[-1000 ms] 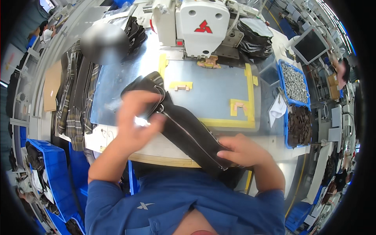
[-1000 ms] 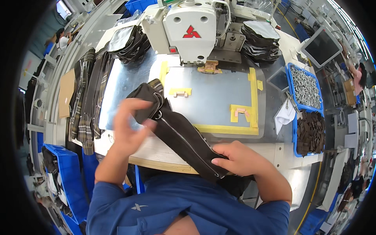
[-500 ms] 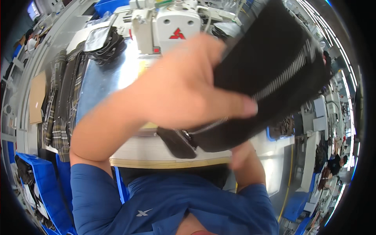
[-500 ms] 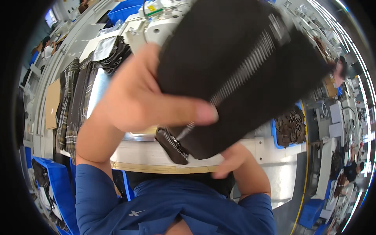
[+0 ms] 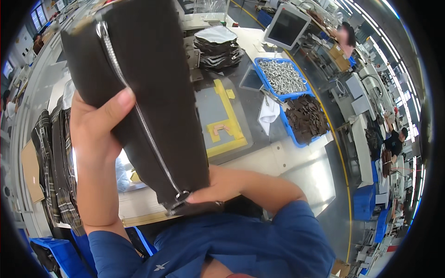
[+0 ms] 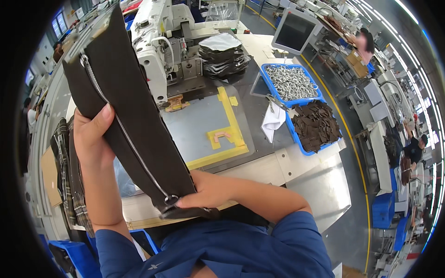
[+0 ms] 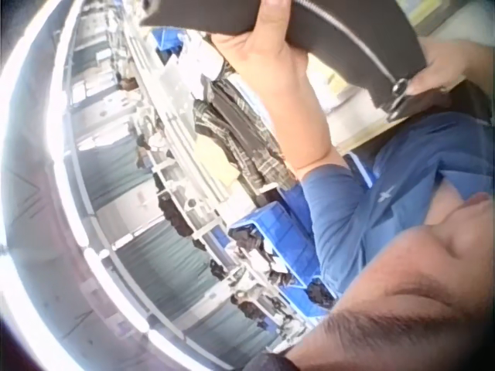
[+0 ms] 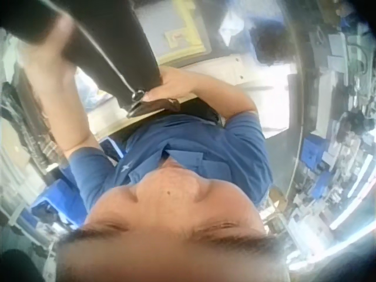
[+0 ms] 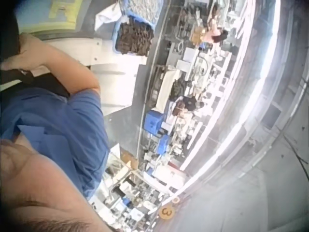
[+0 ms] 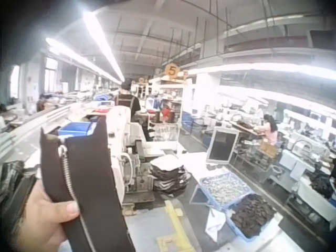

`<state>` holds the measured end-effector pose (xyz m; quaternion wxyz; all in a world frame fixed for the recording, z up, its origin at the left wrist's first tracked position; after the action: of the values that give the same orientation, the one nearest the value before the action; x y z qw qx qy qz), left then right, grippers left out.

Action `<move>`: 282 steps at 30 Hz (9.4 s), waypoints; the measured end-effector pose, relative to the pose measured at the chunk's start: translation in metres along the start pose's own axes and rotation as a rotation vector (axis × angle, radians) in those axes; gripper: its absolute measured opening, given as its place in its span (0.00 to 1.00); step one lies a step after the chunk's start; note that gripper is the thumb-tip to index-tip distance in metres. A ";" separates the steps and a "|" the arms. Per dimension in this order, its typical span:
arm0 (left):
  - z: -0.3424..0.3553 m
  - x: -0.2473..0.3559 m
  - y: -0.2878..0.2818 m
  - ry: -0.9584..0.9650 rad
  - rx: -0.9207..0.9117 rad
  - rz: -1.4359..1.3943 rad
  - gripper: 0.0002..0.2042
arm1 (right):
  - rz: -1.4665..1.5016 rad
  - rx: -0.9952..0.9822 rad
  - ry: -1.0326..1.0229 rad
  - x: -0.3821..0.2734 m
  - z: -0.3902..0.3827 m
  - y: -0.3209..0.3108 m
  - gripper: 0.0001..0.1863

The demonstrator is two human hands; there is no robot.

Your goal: The person aligns a zipper with a plaid fabric pouch and sews it using an industrial sewing machine. They repeat this process for multiple pouches, handling the fabric and zipper with both hands to guide them under the needle.

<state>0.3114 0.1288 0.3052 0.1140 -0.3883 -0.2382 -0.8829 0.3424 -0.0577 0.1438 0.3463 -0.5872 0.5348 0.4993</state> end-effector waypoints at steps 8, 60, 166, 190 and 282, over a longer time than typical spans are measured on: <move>-0.011 -0.085 -0.044 -0.248 0.065 -0.110 0.14 | -0.151 0.023 0.144 0.044 -0.007 -0.009 0.32; -0.089 -0.046 -0.008 0.650 -0.267 0.894 0.19 | -0.114 0.501 -0.065 -0.080 0.017 -0.113 0.19; -0.059 -0.003 0.023 0.362 -0.682 0.740 0.09 | -1.176 0.624 -0.978 -0.134 -0.033 -0.023 0.11; -0.069 0.005 0.036 0.703 -0.681 0.798 0.05 | -1.043 0.642 -0.942 -0.137 -0.034 -0.028 0.09; -0.082 -0.174 -0.053 -0.407 -0.268 1.113 0.37 | -0.772 0.931 0.352 0.002 0.063 -0.190 0.18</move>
<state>0.3559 0.1352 0.1106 0.4608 -0.6265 0.0968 -0.6212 0.5135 0.0367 0.1012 0.6277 -0.5991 0.4945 -0.0508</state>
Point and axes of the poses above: each hand's wrist, its own z-axis towards the middle knuckle, its own y-axis out of the palm, x = y × z, the point moved 9 cm from there along z, towards the middle knuckle, and after that the axes turned 14 degrees about y, right-handed, at the moved point
